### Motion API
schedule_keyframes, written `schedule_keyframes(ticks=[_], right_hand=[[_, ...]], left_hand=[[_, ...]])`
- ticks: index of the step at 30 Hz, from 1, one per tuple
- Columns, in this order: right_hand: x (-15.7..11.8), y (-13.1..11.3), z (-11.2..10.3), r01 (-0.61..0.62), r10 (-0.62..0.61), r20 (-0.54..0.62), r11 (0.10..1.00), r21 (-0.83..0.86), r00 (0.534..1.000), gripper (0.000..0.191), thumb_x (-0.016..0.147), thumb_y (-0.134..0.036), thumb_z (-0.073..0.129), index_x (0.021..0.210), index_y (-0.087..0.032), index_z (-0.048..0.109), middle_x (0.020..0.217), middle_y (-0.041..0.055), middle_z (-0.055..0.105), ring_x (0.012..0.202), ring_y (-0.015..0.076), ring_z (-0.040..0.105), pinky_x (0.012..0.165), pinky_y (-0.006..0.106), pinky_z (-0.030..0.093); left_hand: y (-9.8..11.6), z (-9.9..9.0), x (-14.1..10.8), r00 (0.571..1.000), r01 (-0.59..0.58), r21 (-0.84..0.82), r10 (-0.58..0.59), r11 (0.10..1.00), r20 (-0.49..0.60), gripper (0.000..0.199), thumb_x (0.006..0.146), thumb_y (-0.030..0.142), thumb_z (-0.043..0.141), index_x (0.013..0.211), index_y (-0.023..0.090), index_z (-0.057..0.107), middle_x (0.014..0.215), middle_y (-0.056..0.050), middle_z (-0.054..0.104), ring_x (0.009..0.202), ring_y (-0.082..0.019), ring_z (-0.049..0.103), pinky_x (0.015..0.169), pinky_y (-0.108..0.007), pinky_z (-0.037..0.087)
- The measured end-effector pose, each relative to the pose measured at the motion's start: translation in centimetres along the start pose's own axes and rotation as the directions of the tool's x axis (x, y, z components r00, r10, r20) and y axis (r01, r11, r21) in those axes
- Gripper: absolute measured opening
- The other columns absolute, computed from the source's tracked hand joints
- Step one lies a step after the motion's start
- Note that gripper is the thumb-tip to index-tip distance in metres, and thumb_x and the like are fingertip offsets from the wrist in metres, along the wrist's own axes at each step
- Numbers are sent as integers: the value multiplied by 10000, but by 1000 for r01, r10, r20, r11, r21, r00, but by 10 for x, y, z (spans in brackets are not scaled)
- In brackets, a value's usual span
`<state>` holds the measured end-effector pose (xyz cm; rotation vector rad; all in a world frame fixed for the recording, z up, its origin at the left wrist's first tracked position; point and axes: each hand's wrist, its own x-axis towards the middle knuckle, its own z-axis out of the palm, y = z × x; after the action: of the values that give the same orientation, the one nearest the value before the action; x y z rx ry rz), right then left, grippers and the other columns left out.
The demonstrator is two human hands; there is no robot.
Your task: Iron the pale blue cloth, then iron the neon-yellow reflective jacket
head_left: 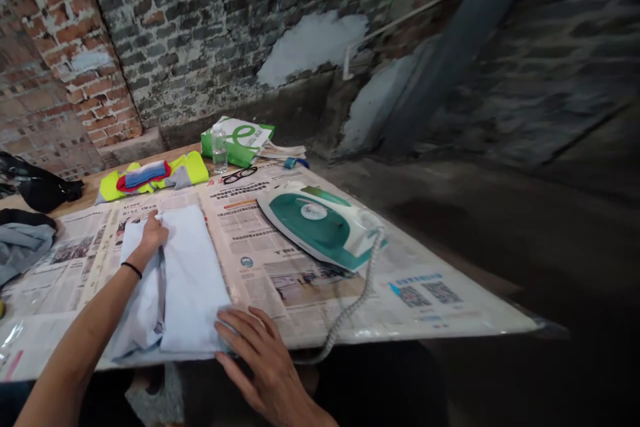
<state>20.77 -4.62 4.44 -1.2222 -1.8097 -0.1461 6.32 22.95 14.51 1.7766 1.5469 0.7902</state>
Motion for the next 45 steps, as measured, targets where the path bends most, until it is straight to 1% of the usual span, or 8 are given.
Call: schedule_keyframes(ticks=[5,14,22,27,31,38,41,45], right_hand=[[13,-5,9,50,-30,144,990,-133,989,637,938,-330,619,1529,-186,430,1574,129,410,1459,310,349,1120,524,412],[-8,0,36,82,-30,180,955,-285,983,677,933,-441,631,1525,-174,440,1580,140,399,1460,346,325,1177,549,254],[9,-27,20,-71,76,156,997,-36,985,402,1029,-363,464,1370,-191,592,1274,140,667,1168,283,603,1049,492,425],[62,-37,27,-210,150,215,932,294,965,374,1037,-254,376,1323,-193,610,1189,120,694,1095,249,640,936,401,533],[120,-22,52,-429,244,495,850,304,834,330,1007,-262,435,1266,-157,611,1021,103,739,910,220,700,847,331,546],[174,-9,97,-875,440,827,468,123,351,323,1011,-441,546,1071,-126,593,680,64,693,536,190,657,481,248,509],[190,-7,118,-948,417,855,204,245,310,328,1009,-457,552,945,-139,603,767,82,711,610,190,687,522,262,552],[208,-6,145,-912,549,729,209,354,409,235,888,-344,717,973,-143,629,841,75,727,742,211,701,651,301,581]], left_hand=[[10,22,-7,943,-327,297,290,897,160,729,878,182,538,1558,161,277,1628,-166,313,1539,-307,219,1248,-499,204],[-3,78,-15,784,-544,384,289,746,550,634,933,475,508,1510,231,411,1641,-100,332,1549,-306,209,1256,-568,146],[-6,-44,-29,908,-406,398,315,822,276,417,966,239,390,1351,132,513,1345,-178,607,1162,-245,642,1028,-461,509],[-45,-100,-144,794,-556,292,392,779,465,414,790,322,744,1164,205,610,1086,-64,665,945,-205,675,878,-359,575],[-89,-78,-217,817,-576,433,506,693,277,455,788,289,751,1200,196,581,1174,-121,629,1052,-273,643,928,-443,571],[-101,-53,-217,792,-505,309,575,806,-203,262,999,150,435,1152,203,640,1019,-67,721,961,-180,696,847,-314,587],[-100,-56,-217,725,-582,259,636,771,-264,265,994,142,468,1176,208,649,1094,-72,723,1037,-173,689,897,-306,580],[-101,-51,-222,656,-677,282,731,680,-188,334,971,103,497,1265,206,618,1182,-96,700,1120,-180,661,958,-329,574]])
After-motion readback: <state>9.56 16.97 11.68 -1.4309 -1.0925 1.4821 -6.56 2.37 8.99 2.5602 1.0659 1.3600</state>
